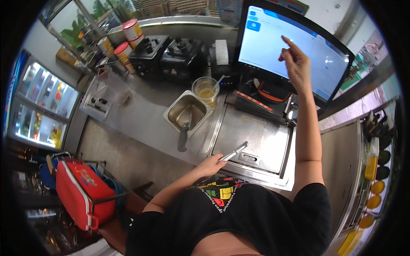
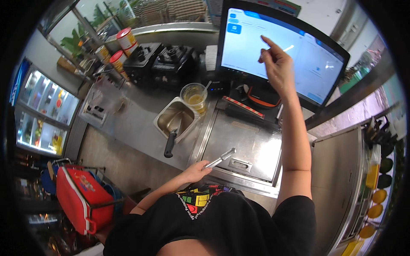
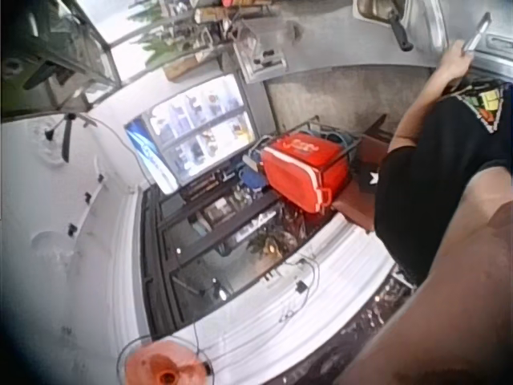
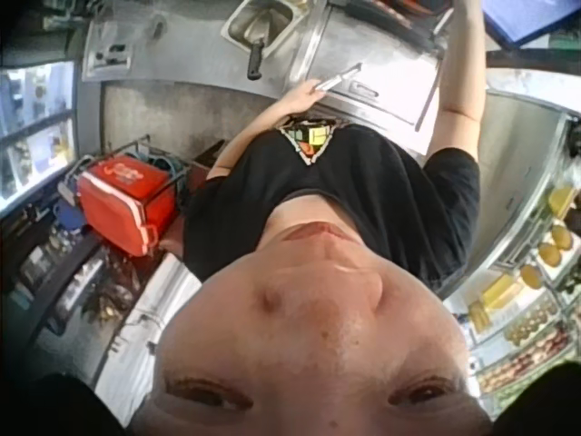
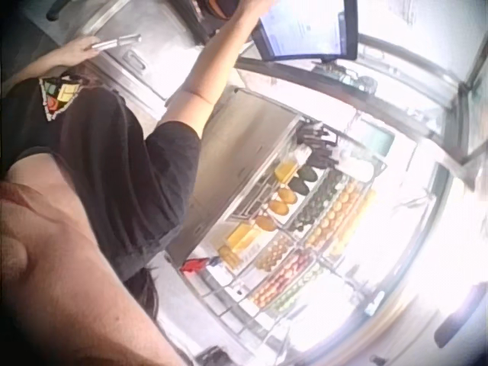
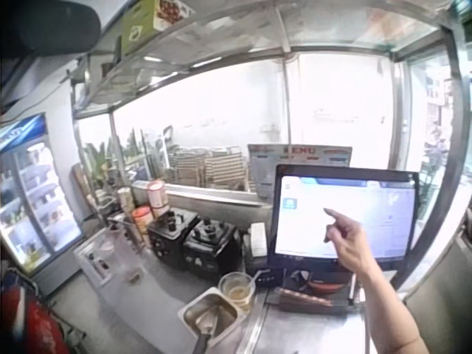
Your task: The person prepares a smoothie by adding green fruit pieces, canned liquid, and ice into a blender jar, then blends the mixture. The person uses tongs to handle fruit, a scoop for ice, and operates a touchscreen POS system during the process.
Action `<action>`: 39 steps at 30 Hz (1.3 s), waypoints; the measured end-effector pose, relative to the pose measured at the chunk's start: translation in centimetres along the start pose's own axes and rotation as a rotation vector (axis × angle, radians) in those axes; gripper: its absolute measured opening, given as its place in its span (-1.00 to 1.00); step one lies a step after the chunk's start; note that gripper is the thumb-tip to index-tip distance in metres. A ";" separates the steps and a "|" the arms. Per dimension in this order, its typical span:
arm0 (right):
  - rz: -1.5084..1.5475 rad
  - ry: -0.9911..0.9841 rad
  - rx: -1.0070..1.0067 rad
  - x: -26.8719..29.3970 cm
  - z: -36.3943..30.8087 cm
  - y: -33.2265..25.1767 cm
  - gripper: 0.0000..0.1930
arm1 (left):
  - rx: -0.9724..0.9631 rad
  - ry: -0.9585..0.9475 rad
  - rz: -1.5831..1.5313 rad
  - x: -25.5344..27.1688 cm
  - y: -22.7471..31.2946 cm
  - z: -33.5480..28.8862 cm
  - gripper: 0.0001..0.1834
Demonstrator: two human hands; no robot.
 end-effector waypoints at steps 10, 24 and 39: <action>-0.009 -0.052 -0.086 -2.6 0.7 -0.2 -0.64 | 0.082 0.096 -0.128 0.9 -2.4 -2.1 -0.53; -0.907 0.096 -0.080 -2.6 5.3 -1.2 -0.51 | -0.063 0.047 -0.029 4.4 -2.9 1.6 -0.56; -0.670 0.060 -0.162 -3.0 0.7 -2.3 -0.59 | -0.011 -0.026 -0.072 5.6 -2.1 3.4 -0.59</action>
Point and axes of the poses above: each hand's wrist, its own z-axis towards the middle knuckle, its own x-axis out of the back of the hand, y = z × x, the point moved 2 cm from there along z, towards the middle knuckle, and after that the axes turned 9 degrees about -y, right-handed, at the moved point
